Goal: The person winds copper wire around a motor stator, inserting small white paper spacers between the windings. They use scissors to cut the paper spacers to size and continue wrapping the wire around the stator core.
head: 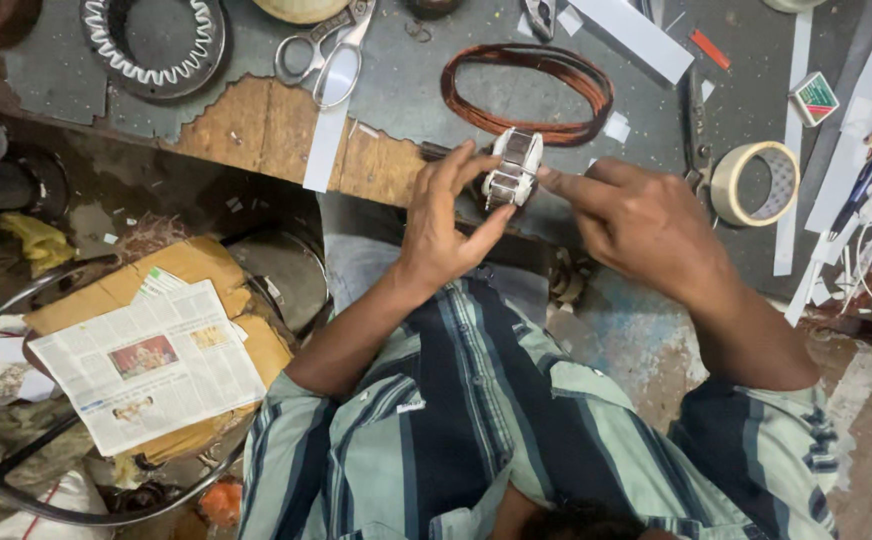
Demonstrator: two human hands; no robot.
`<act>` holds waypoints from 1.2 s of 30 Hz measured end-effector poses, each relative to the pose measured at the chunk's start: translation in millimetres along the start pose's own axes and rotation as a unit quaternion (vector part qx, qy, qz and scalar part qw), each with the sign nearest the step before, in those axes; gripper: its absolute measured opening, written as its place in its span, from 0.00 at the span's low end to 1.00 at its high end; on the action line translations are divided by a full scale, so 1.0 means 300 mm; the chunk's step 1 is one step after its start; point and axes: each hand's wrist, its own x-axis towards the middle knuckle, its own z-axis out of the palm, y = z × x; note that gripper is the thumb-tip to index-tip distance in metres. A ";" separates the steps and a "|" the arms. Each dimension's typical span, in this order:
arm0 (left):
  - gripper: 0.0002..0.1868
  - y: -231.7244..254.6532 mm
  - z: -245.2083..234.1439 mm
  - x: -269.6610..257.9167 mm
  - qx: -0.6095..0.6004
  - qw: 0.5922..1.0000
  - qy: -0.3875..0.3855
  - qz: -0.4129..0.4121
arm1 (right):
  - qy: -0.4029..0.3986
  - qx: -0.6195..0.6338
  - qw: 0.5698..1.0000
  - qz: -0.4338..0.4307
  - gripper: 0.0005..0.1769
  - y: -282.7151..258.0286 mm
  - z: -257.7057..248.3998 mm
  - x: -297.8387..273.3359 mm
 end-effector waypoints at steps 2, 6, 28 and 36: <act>0.44 0.004 0.008 -0.001 -0.010 1.000 0.000 -0.017 | -0.009 0.017 1.000 -0.021 0.25 0.002 -0.025 0.021; 0.43 0.029 -0.008 0.034 0.023 1.000 0.005 -0.008 | -0.035 -0.004 0.999 -0.030 0.23 -0.001 -0.058 0.048; 0.09 -0.266 0.216 0.567 0.330 0.915 -0.174 0.157 | 0.375 0.058 0.897 0.225 0.17 0.416 0.255 -0.357; 0.09 -0.221 0.110 0.580 0.230 0.947 -0.179 0.136 | 0.222 0.213 0.951 -0.036 0.58 -0.019 0.353 0.025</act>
